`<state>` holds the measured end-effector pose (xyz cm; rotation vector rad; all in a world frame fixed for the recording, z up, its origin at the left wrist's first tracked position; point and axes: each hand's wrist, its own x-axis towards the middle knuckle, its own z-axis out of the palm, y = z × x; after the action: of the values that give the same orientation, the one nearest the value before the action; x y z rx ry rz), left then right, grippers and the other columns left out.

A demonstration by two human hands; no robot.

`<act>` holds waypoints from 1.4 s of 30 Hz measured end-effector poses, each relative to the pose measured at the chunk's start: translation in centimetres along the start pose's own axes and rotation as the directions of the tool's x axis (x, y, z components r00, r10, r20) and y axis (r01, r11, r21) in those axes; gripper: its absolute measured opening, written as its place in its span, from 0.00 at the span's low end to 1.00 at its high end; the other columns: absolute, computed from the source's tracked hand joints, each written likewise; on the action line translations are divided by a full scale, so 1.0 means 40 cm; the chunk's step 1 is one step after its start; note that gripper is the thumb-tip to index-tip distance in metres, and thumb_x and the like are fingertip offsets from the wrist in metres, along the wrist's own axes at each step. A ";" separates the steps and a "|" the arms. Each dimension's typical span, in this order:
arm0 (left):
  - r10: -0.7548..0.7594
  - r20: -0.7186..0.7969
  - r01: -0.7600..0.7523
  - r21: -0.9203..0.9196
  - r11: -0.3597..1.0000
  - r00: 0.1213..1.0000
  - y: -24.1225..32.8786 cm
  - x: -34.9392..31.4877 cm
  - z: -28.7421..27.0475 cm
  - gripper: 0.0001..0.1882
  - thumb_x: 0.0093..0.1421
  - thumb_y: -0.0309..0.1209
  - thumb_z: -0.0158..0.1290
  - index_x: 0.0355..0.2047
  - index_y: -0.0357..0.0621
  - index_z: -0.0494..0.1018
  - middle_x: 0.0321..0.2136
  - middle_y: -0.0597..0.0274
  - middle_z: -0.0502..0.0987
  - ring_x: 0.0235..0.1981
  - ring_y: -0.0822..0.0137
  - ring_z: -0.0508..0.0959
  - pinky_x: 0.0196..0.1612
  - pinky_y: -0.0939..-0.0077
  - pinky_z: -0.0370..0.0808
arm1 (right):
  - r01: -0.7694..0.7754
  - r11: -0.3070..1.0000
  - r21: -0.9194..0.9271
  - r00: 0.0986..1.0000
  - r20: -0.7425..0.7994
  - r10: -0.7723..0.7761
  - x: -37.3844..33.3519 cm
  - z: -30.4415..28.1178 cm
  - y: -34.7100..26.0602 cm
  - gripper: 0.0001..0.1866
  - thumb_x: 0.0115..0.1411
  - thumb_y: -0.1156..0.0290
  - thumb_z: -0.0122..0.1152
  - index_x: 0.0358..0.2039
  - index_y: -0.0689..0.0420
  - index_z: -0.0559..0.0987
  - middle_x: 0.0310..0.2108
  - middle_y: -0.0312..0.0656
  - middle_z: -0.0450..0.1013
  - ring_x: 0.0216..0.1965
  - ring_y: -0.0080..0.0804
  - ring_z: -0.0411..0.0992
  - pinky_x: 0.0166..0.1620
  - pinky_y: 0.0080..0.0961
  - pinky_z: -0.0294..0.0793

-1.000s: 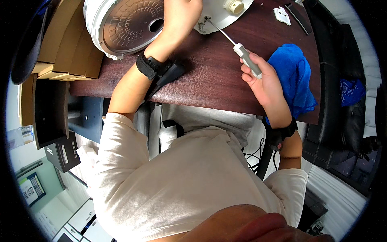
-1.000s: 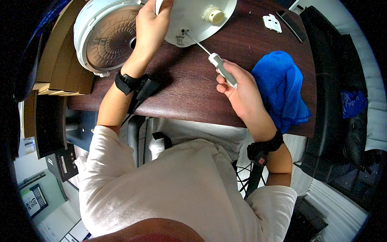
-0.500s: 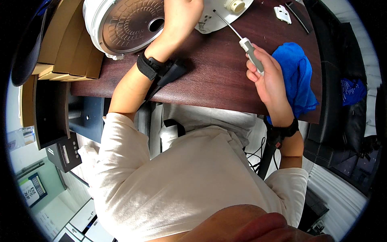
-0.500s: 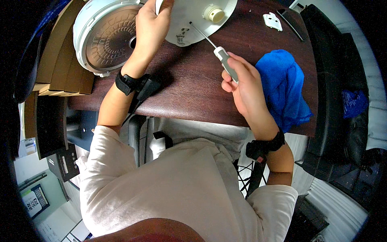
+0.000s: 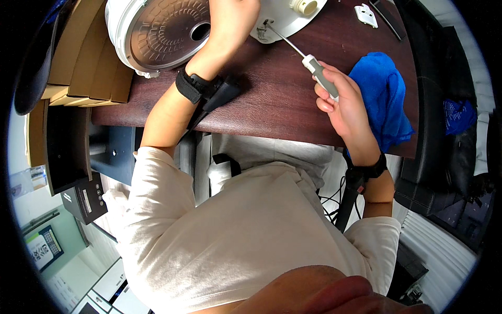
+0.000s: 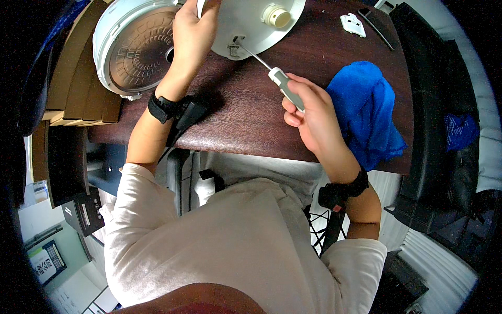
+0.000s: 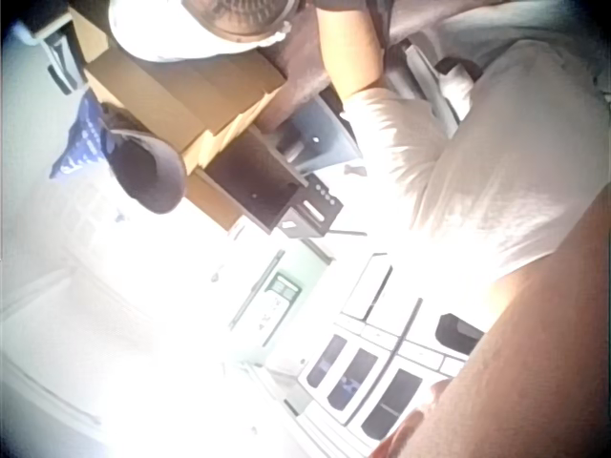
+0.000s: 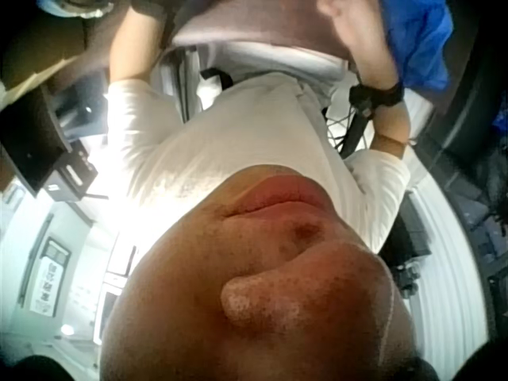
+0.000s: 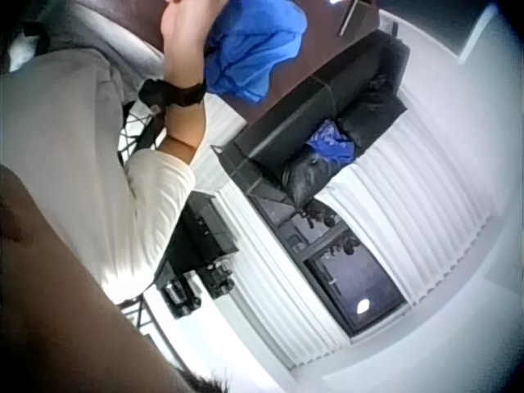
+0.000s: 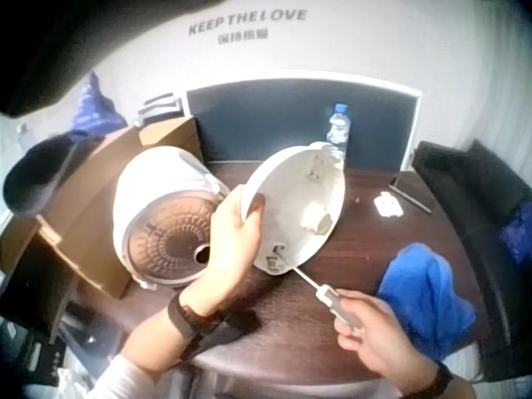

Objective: The person uses a screwdriver to remove screws from a white plastic appliance part and a metal mesh component on a table. They place the removed screws into a small white dish and continue unscrewing additional fasteners from the appliance housing.

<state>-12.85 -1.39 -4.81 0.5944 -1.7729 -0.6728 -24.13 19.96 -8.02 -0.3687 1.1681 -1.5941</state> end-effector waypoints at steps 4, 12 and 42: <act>-0.013 0.005 0.013 0.027 1.000 1.000 0.004 -0.001 -0.003 0.08 0.64 0.28 0.49 0.36 0.34 0.73 0.26 0.46 0.77 0.29 0.57 0.79 0.36 0.65 0.74 | -0.006 1.000 0.015 1.000 0.014 0.005 -0.002 -0.002 -0.003 0.21 0.64 0.70 0.54 0.55 0.66 0.69 0.32 0.35 0.67 0.25 0.20 0.62 0.22 0.18 0.57; -0.021 0.009 0.021 0.013 1.000 1.000 0.012 -0.003 -0.002 0.08 0.64 0.28 0.49 0.36 0.34 0.73 0.25 0.48 0.77 0.28 0.59 0.78 0.35 0.67 0.73 | 0.008 1.000 0.025 1.000 0.009 -0.009 -0.002 -0.006 0.003 0.21 0.64 0.70 0.54 0.55 0.66 0.69 0.31 0.34 0.67 0.25 0.19 0.62 0.21 0.17 0.57; -0.010 0.024 0.010 -0.007 1.000 1.000 0.014 -0.007 0.001 0.08 0.65 0.27 0.48 0.36 0.34 0.73 0.25 0.51 0.77 0.29 0.65 0.77 0.36 0.69 0.73 | -0.044 0.990 0.131 0.999 0.016 0.043 0.001 -0.003 0.010 0.19 0.65 0.68 0.54 0.52 0.66 0.71 0.31 0.35 0.68 0.25 0.18 0.63 0.21 0.17 0.57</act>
<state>-12.84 -0.81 -4.60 0.5933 -1.7903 -0.6953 -24.01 20.00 -8.41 -0.2661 1.0482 -1.6182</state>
